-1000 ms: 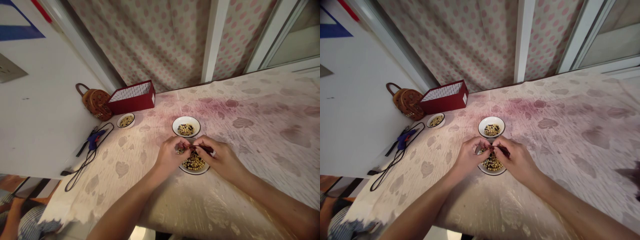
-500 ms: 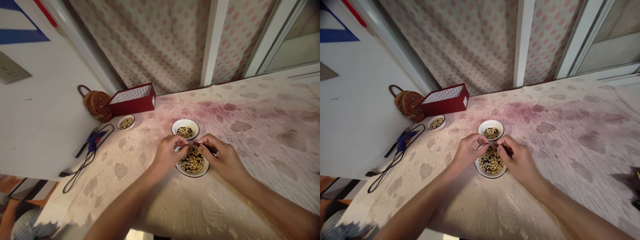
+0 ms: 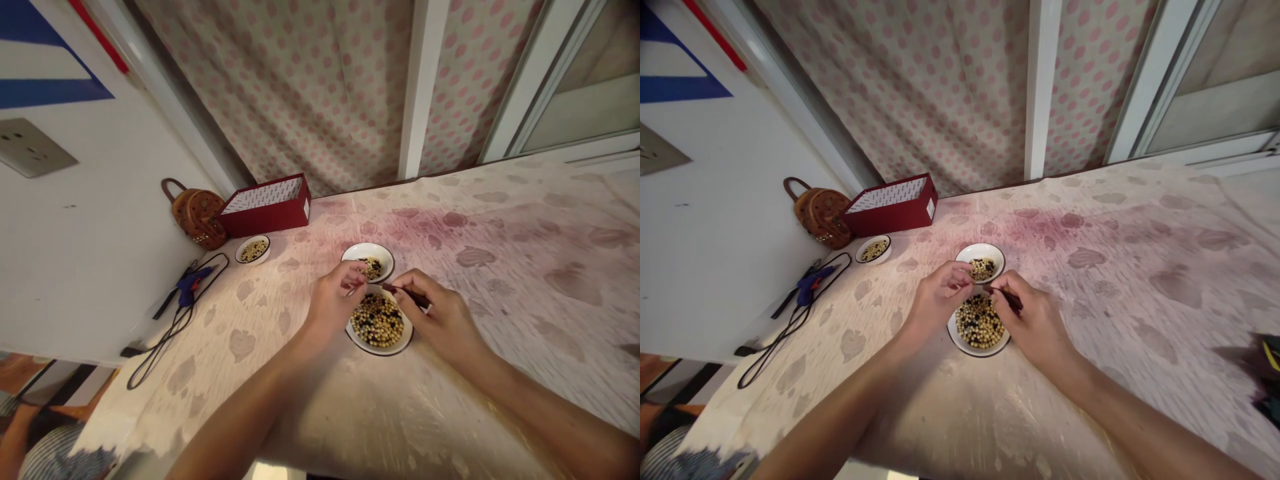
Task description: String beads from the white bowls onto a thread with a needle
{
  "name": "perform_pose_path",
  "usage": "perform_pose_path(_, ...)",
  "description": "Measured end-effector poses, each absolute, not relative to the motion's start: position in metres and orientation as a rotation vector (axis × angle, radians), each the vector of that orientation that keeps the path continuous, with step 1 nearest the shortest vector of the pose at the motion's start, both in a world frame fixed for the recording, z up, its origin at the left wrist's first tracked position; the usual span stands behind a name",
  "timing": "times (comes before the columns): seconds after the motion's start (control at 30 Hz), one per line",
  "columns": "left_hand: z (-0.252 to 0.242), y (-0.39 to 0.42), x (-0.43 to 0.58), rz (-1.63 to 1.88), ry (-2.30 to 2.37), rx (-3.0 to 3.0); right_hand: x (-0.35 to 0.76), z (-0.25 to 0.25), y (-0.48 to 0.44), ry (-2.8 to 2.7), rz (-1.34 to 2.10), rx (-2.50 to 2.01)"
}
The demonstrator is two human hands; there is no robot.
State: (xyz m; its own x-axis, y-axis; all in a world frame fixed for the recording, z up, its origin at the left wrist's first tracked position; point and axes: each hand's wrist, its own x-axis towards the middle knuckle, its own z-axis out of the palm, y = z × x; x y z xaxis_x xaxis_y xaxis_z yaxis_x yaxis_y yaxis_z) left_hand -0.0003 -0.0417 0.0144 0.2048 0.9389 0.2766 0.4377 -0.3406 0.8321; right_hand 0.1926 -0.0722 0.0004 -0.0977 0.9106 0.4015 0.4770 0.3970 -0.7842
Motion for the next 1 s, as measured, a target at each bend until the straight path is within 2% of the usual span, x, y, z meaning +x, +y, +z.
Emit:
perform_pose_path(0.3, 0.006, -0.059, 0.008, 1.115, 1.024, 1.693, 0.19, -0.003, -0.071, -1.837, 0.734, -1.13)
perform_pose_path(1.0, 0.006, -0.061, 0.008, 1.099, 1.014, 1.668, 0.191, -0.006, -0.07, -1.88, 0.711, -1.114)
